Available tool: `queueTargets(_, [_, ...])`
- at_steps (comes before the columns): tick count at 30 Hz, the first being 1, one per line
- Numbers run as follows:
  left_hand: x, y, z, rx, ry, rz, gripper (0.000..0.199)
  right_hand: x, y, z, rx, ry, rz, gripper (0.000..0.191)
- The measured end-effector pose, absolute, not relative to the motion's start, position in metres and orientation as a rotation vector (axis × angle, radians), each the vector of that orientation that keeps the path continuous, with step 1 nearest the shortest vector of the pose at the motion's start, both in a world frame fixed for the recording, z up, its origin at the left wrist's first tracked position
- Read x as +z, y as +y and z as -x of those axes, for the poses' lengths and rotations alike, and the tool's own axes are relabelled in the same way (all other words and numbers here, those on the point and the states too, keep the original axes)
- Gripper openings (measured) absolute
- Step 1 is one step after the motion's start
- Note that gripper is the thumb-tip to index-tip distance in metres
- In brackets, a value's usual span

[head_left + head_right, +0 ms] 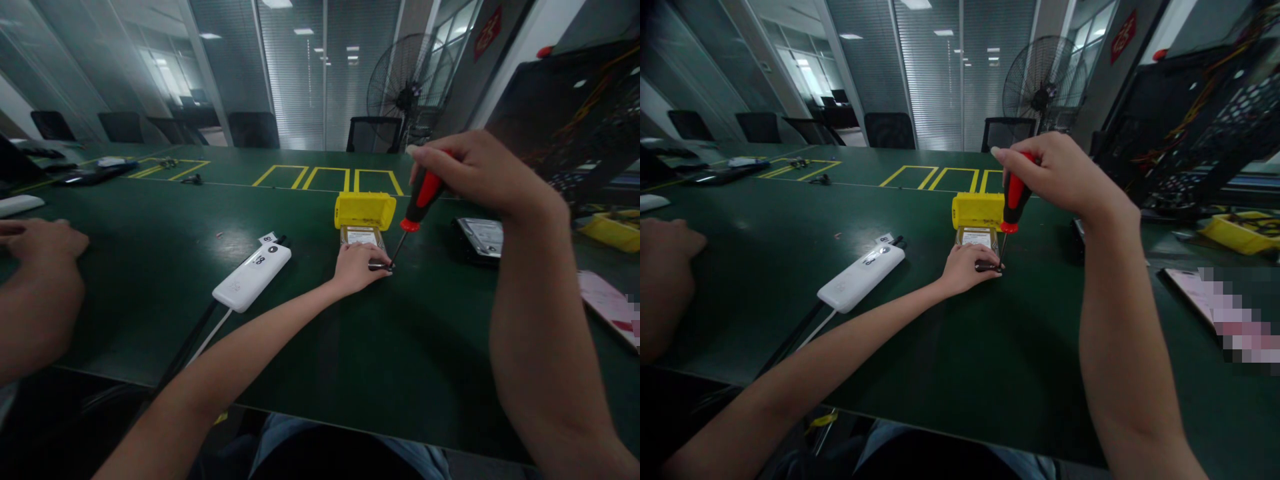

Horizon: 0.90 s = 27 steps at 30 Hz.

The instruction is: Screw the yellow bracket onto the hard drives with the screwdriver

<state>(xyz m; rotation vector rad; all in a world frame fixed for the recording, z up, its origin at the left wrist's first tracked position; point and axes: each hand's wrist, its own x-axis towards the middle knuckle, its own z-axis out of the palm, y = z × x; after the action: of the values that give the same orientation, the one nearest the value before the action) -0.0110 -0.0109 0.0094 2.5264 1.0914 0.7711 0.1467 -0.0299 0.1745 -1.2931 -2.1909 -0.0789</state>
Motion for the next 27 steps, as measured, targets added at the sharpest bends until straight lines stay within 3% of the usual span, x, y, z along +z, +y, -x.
queueTargets(4, [0.0099, -0.0119, 0.0113, 0.771, 1.089, -2.524, 0.019, 0.1753, -0.0302, -0.1466, -0.063, -2.159, 1.355, 0.055])
queueTargets(14, [0.0111, -0.0116, 0.0143, 0.746, 1.071, -2.527, 0.020, 0.1775, -0.0289, -0.1466, 0.091, -2.230, 1.284, 0.033])
queueTargets(27, [0.0118, -0.0116, 0.0119, 0.732, 1.088, -2.519, 0.020, 0.1785, -0.0335, -0.1454, 0.109, -2.275, 1.184, 0.028])
